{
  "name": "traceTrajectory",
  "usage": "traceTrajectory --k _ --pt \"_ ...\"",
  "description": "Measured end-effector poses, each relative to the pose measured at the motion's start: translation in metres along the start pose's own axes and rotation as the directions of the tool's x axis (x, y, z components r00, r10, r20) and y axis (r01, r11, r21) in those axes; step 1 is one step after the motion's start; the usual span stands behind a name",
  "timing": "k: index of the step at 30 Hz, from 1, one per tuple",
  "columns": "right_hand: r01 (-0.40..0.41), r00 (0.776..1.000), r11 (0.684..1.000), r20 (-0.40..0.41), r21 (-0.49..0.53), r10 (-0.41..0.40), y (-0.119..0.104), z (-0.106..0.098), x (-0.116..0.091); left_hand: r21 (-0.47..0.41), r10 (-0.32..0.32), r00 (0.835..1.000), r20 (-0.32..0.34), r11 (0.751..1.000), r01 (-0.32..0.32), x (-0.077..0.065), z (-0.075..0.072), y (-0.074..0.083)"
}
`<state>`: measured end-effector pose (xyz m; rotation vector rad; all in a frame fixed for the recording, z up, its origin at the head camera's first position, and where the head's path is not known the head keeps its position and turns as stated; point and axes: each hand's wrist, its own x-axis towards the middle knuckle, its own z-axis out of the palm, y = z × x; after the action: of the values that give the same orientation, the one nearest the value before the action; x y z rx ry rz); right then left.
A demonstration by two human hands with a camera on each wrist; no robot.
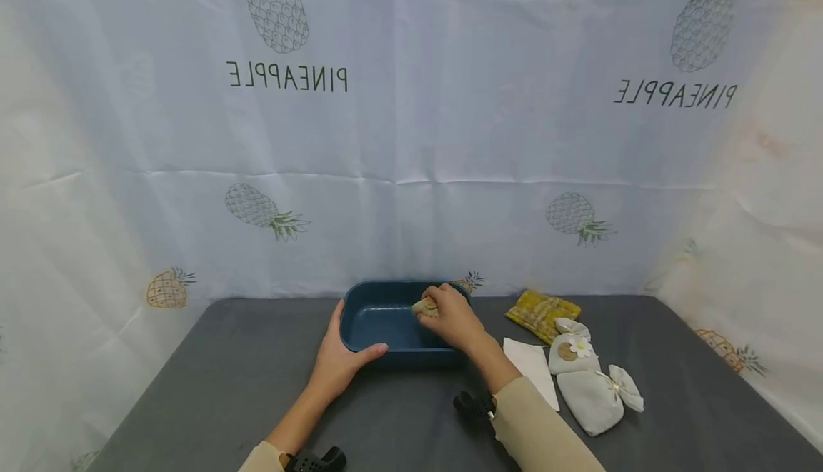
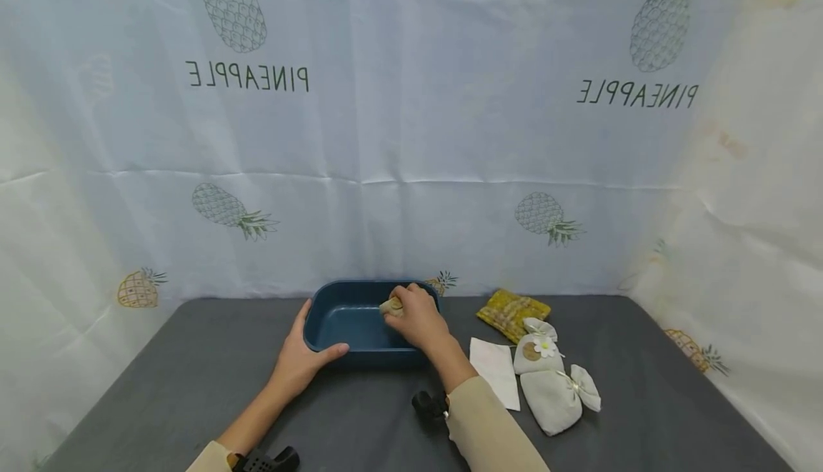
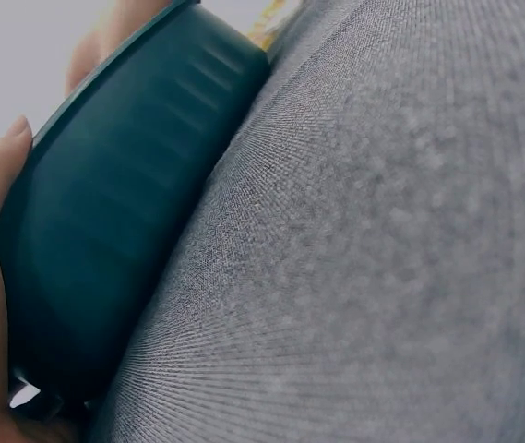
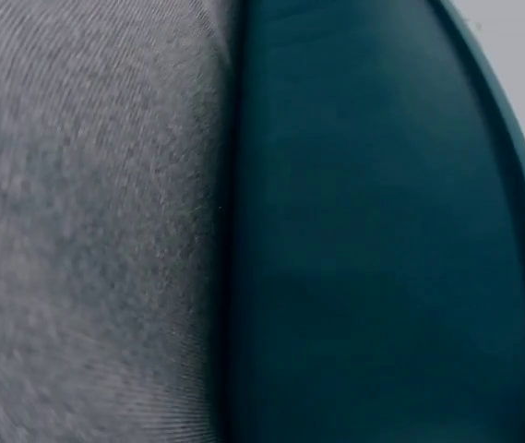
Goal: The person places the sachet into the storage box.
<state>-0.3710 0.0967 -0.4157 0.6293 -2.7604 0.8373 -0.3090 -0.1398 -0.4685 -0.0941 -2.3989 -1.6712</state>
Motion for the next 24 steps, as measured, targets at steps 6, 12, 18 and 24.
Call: traceTrajectory --k 6,12,18,24 --pt "-0.016 0.997 0.996 0.079 -0.090 0.024 -0.004 -0.001 0.003 0.007 0.010 1.000 0.009 1.000 -0.010 0.000 -0.001 0.000" --pt "-0.042 0.985 0.992 0.163 -0.118 0.061 -0.002 0.004 0.012 0.026 0.020 1.000 0.000 0.999 -0.020 -0.002 -0.001 -0.001" --pt "-0.011 0.977 0.989 0.210 -0.147 0.042 0.000 0.008 0.016 0.023 -0.005 1.000 -0.004 1.000 0.005 -0.003 -0.001 -0.001" --pt "-0.078 0.963 0.986 0.244 -0.146 0.112 -0.003 0.010 0.021 0.011 -0.004 1.000 -0.004 1.000 0.004 0.000 -0.002 -0.002"
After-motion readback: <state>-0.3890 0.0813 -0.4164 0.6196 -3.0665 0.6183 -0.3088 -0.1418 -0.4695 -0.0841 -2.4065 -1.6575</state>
